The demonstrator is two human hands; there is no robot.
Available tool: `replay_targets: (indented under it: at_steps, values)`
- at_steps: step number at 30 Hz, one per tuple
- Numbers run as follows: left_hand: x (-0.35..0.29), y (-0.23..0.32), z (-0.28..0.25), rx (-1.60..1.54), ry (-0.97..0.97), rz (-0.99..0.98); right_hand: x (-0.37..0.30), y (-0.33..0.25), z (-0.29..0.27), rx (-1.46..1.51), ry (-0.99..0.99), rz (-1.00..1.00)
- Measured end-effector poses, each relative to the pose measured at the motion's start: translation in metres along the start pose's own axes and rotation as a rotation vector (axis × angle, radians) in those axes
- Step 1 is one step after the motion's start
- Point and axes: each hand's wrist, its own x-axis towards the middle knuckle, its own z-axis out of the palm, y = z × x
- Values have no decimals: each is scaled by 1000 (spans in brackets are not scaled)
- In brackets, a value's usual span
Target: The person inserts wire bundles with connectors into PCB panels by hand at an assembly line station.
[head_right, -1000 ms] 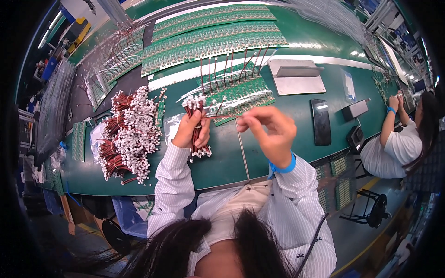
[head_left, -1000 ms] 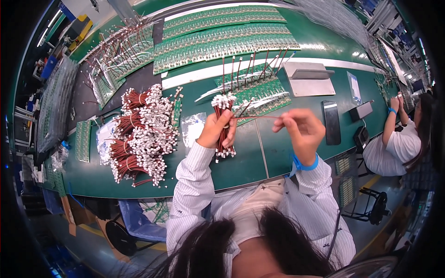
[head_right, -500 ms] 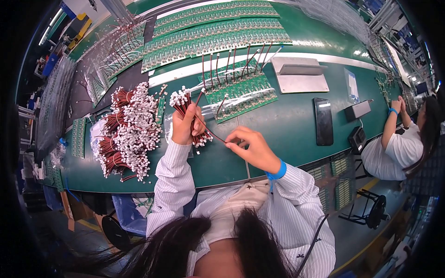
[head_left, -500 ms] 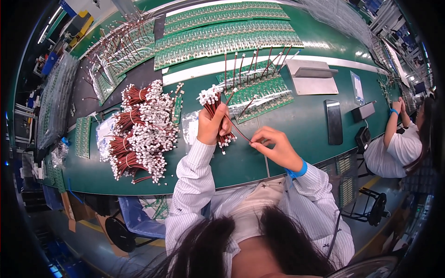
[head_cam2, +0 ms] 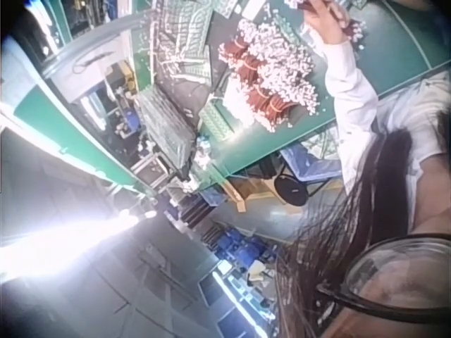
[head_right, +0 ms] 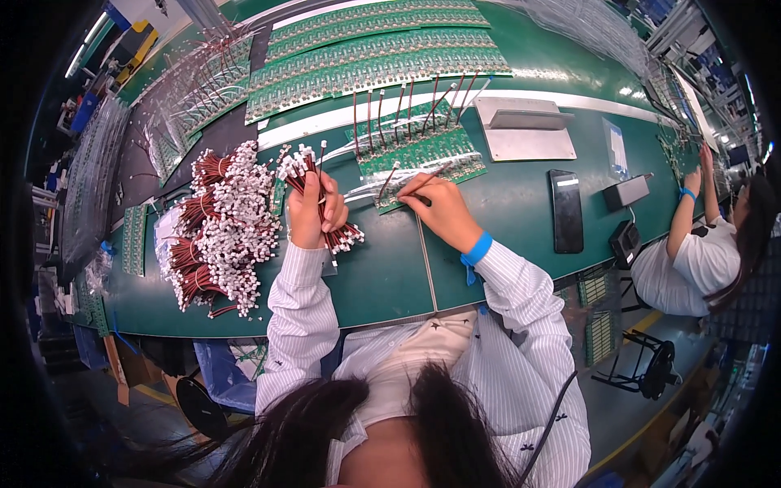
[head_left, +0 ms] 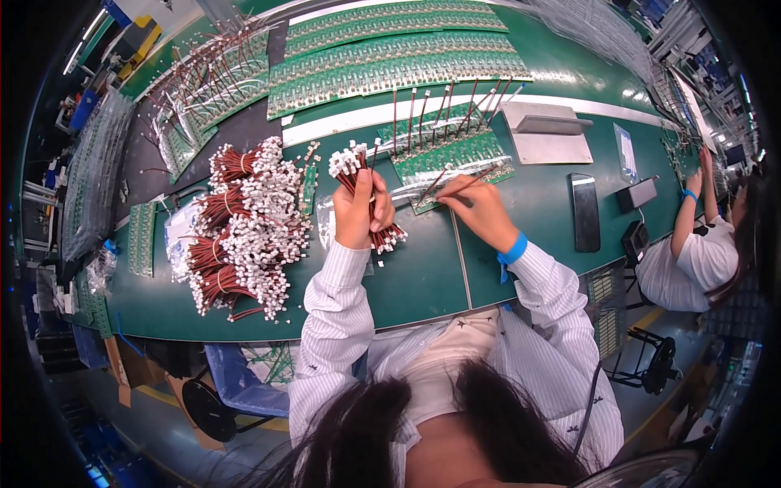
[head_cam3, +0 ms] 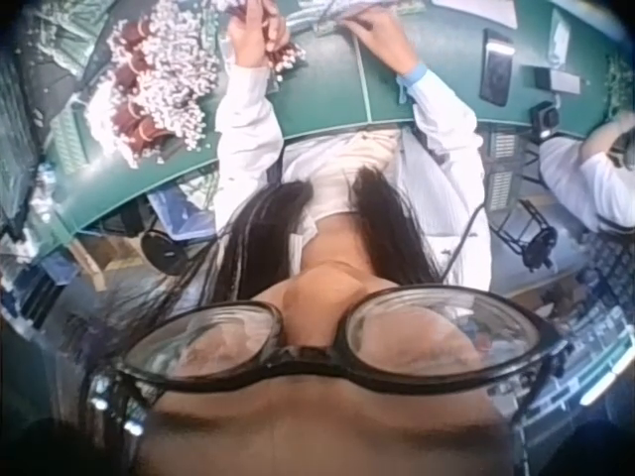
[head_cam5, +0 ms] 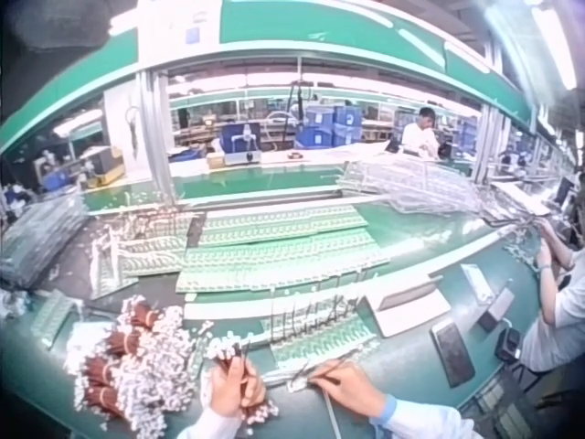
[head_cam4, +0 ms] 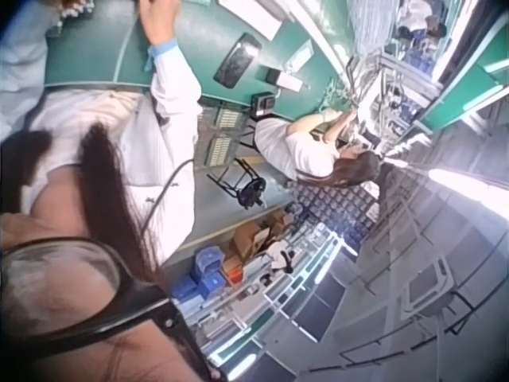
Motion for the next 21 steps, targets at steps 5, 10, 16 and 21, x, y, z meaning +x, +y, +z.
replay_targets:
  at_steps: [5, 10, 16, 21]
  values:
    - [0, -1, -2, -10, 2, -17, 5, 7, 11, -57, -16, -17]
    - [0, -2, -2, -20, -7, -29, 4, 11, 16, -149, -17, -98]
    - [0, 0, -1, -4, 8, -49, 3, -4, 18, -319, -10, -132]
    - [-1, -1, -1, 6, 22, -72, -2, -10, 24, -599, -37, -293]
